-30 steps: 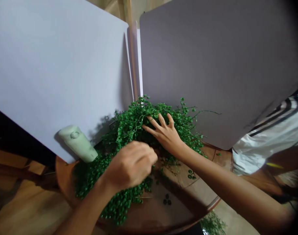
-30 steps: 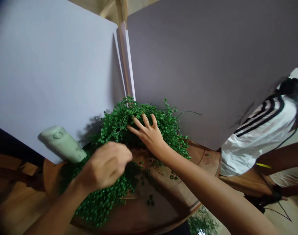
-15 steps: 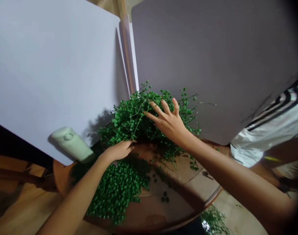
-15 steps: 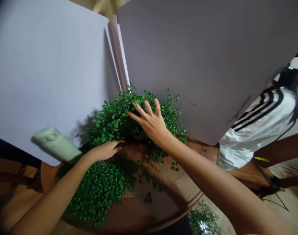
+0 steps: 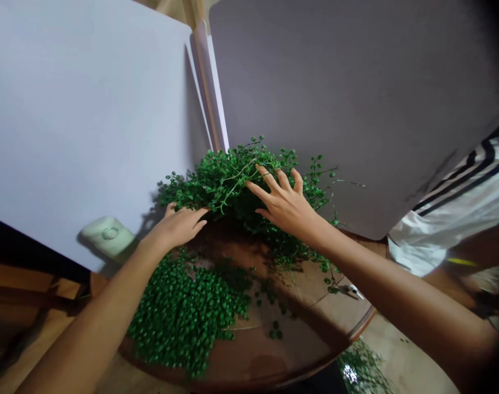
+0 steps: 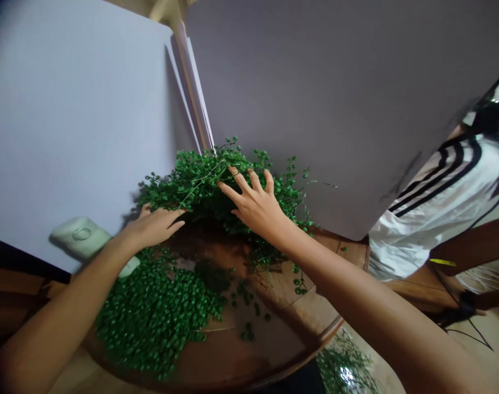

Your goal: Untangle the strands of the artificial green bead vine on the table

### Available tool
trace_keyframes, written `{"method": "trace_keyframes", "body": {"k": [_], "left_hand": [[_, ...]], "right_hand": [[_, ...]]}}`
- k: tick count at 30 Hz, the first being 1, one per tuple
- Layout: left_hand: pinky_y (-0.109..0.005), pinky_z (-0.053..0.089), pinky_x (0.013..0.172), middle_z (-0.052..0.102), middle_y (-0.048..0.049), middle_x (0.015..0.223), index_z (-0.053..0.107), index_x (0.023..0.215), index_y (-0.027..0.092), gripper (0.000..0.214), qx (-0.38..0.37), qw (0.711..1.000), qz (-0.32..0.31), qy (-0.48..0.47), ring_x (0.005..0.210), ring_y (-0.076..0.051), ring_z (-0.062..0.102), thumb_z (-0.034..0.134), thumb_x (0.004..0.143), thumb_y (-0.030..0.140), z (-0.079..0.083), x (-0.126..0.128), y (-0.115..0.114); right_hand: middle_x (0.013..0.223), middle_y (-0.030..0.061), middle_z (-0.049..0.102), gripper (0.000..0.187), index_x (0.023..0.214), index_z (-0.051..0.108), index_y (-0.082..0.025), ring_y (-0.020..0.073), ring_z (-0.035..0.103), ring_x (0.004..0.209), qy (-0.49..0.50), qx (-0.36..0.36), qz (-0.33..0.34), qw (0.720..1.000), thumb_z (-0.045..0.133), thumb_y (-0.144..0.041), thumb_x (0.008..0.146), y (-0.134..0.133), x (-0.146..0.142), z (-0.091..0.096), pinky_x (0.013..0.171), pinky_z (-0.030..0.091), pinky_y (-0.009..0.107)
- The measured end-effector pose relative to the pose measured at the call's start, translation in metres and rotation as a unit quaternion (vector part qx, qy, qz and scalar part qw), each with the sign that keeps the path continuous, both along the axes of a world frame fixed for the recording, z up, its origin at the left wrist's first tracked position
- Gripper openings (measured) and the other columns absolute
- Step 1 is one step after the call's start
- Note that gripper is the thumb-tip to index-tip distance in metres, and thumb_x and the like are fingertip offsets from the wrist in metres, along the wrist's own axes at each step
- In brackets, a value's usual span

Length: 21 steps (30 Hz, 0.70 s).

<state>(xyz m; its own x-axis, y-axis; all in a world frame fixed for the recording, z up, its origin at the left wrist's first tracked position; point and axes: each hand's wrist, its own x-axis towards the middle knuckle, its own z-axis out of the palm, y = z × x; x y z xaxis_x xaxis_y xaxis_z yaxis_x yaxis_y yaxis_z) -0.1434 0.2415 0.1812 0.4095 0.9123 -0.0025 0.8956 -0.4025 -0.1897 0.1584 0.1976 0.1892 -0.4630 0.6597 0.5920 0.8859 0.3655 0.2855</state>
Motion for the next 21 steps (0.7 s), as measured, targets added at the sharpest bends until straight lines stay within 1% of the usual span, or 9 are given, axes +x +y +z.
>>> {"method": "trace_keyframes", "body": {"k": [3,5,7,9,12,15,16,18,21], "left_hand": [[-0.073,0.026,0.114,0.069,-0.0184,0.128,0.053,0.144,0.021,0.049,0.011,1.0,-0.008,0.017,0.123,-0.039,0.062,0.031,0.104,0.041,0.005,0.002,0.001],[-0.073,0.029,0.113,0.068,-0.0192,0.126,0.055,0.141,0.02,0.049,0.004,1.0,-0.015,0.026,0.122,-0.039,0.062,0.03,0.104,0.041,0.005,0.003,0.001],[-0.073,0.03,0.112,0.068,-0.0197,0.126,0.057,0.138,0.018,0.049,-0.006,0.999,-0.02,0.03,0.121,-0.039,0.062,0.03,0.104,0.042,0.004,0.004,0.001],[-0.074,0.029,0.112,0.068,-0.0199,0.124,0.059,0.133,0.017,0.049,-0.015,0.999,-0.022,0.032,0.12,-0.039,0.062,0.03,0.104,0.043,0.004,0.004,0.002],[-0.075,0.026,0.113,0.07,-0.0195,0.121,0.061,0.13,0.018,0.049,-0.019,0.999,-0.028,0.022,0.12,-0.039,0.063,0.03,0.104,0.046,0.004,0.001,0.003],[-0.074,0.023,0.115,0.067,-0.0184,0.131,0.059,0.134,0.022,0.047,0.001,0.999,-0.041,-0.006,0.127,-0.04,0.059,0.032,0.104,0.045,0.005,-0.003,0.004],[-0.073,0.023,0.116,0.064,-0.0174,0.136,0.059,0.135,0.024,0.047,0.01,0.999,-0.045,-0.016,0.131,-0.04,0.056,0.033,0.103,0.045,0.005,-0.004,0.004],[-0.069,0.024,0.117,0.061,-0.0159,0.142,0.059,0.136,0.024,0.046,0.024,0.998,-0.047,-0.027,0.134,-0.039,0.054,0.034,0.103,0.044,0.006,-0.004,0.004],[-0.066,0.025,0.117,0.065,-0.018,0.135,0.059,0.136,0.02,0.048,0.043,0.998,-0.034,-0.027,0.129,-0.038,0.058,0.035,0.103,0.045,0.008,0.0,0.001]], "right_hand": [[0.167,0.0167,0.026,0.073,0.159,0.033,-0.028,0.04,0.045,0.136,-0.012,-0.025,0.007,1.0,0.068,-0.034,0.095,-0.001,-0.001,-0.002,0.113,0.035,0.062],[0.165,0.0178,0.029,0.072,0.159,0.032,-0.026,0.0376,0.052,0.128,-0.019,-0.05,0.007,0.999,0.067,-0.034,0.096,-0.002,-0.002,-0.004,0.106,0.045,0.055],[0.164,0.0177,0.03,0.071,0.158,0.032,-0.025,0.0369,0.055,0.125,-0.019,-0.066,0.001,0.998,0.066,-0.034,0.096,-0.002,-0.004,-0.007,0.1,0.051,0.05],[0.163,0.0176,0.032,0.07,0.158,0.032,-0.026,0.0368,0.055,0.124,-0.02,-0.068,-0.002,0.997,0.065,-0.032,0.097,-0.003,-0.005,-0.01,0.096,0.053,0.049],[0.158,0.0175,0.037,0.062,0.157,0.035,-0.026,0.0331,0.059,0.119,-0.03,-0.071,0.021,0.997,0.059,-0.027,0.099,-0.003,-0.006,-0.012,0.091,0.056,0.043],[0.156,0.0166,0.04,0.052,0.153,0.04,-0.026,0.0266,0.064,0.107,-0.043,-0.085,0.045,0.994,0.048,-0.02,0.102,-0.003,-0.009,-0.011,0.086,0.056,0.038],[0.156,0.0166,0.041,0.051,0.152,0.042,-0.025,0.0264,0.064,0.105,-0.046,-0.088,0.046,0.994,0.047,-0.019,0.102,-0.003,-0.011,-0.012,0.086,0.056,0.038],[0.159,0.0171,0.038,0.051,0.151,0.043,-0.026,0.031,0.061,0.112,-0.05,-0.081,0.043,0.995,0.052,-0.024,0.101,-0.002,-0.015,-0.013,0.088,0.055,0.043],[0.166,0.0171,0.028,0.068,0.155,0.039,-0.028,0.0415,0.05,0.128,-0.063,-0.056,0.048,0.995,0.068,-0.033,0.094,0.003,-0.018,-0.016,0.098,0.049,0.06]]}}
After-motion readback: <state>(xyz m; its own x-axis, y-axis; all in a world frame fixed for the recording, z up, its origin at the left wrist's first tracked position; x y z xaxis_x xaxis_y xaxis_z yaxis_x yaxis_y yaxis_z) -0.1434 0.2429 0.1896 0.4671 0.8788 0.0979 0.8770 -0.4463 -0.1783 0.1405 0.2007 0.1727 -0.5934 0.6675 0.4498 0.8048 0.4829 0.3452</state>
